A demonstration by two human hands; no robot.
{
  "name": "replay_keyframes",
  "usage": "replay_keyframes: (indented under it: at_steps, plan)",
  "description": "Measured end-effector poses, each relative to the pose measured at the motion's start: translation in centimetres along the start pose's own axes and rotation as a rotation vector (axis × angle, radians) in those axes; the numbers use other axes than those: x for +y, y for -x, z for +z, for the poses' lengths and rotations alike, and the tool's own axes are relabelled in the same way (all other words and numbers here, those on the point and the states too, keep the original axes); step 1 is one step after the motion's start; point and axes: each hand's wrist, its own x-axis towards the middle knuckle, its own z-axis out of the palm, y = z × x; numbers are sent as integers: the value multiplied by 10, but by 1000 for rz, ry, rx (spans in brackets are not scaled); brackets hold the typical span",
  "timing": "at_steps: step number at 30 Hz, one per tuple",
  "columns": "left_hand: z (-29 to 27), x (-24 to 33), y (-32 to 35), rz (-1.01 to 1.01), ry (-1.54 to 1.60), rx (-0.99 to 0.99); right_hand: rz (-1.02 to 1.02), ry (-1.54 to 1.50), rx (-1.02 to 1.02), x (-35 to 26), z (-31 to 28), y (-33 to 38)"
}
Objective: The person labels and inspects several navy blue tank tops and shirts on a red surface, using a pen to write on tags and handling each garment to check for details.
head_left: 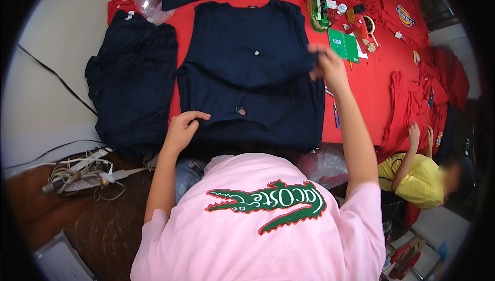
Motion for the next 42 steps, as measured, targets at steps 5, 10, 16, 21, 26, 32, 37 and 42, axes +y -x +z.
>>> replay_keyframes:
  at_steps: [5, 10, 16, 21, 26, 32, 37, 42]
  plan:
    - [25, -27, 2, 6, -378, -167, -608, -486, 215, -56, 1, -142]
    - [27, -45, 20, 14, -306, -131, -375, -49, 82, -21, 31, -55]
    - [24, -63, 26, -21, -155, -123, 219, 253, 280, 143, 46, 87]
    - [17, -57, 15, 1, -196, -96, 169, 365, 223, 186, 59, 98]
    - [-64, 10, 9, -178, 133, -410, 209, -113, 130, 36, 43, 134]
    - [-131, 68, -16, 208, 879, -518, -64, -614, -199, -34, -6, 180]
    - [-71, -13, -143, -167, 1049, 90, 100, -602, 352, 24, 4, 65]
    - [-17, -88, -173, -517, 886, 18, 252, -309, 324, 109, 6, 13]
